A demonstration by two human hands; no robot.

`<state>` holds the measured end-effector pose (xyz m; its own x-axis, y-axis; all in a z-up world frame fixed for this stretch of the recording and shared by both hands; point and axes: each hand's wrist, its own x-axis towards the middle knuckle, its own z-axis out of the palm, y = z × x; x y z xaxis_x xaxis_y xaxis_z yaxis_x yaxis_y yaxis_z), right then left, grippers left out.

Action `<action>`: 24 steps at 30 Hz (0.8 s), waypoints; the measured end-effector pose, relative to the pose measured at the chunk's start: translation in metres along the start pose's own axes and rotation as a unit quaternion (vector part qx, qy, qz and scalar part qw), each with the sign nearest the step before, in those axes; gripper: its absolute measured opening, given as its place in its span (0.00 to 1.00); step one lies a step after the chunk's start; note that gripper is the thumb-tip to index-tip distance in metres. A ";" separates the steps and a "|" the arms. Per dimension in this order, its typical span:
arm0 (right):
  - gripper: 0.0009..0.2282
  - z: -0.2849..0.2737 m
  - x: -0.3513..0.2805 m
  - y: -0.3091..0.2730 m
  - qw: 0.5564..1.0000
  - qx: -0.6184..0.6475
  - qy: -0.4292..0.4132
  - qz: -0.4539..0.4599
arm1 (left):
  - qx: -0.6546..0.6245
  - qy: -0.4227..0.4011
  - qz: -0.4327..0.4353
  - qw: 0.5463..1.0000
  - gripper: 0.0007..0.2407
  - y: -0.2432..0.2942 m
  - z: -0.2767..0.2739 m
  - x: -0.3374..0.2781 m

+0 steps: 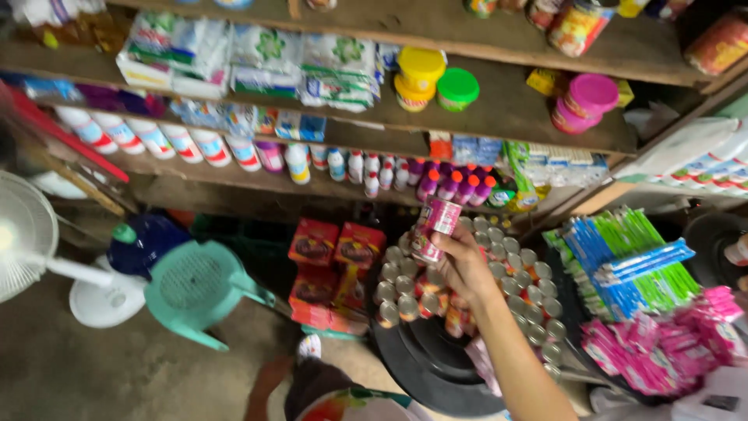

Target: Wiping canned goods with a cloth and placing them onto grocery store shelves.

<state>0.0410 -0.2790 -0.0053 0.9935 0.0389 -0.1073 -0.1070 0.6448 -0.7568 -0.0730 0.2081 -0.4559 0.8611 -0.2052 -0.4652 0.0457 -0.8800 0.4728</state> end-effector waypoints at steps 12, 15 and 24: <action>0.26 0.135 0.137 -0.017 0.969 -0.205 -0.042 -0.134 | -0.308 0.311 0.206 0.875 0.15 0.194 -0.347 0.236; 0.26 0.171 0.159 -0.035 0.950 -0.270 -0.039 -0.152 | -0.337 0.358 0.229 0.840 0.15 0.281 -0.487 0.212; 0.28 0.264 0.211 -0.152 0.880 -0.351 -0.066 -0.312 | -0.185 0.551 0.568 0.583 0.05 0.498 -0.760 0.108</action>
<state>0.2769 -0.1672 0.2568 0.8581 -0.0380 0.5121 0.5097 -0.0574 -0.8584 0.4272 0.0728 0.2982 0.2366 0.0127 0.9715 -0.9399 -0.2504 0.2321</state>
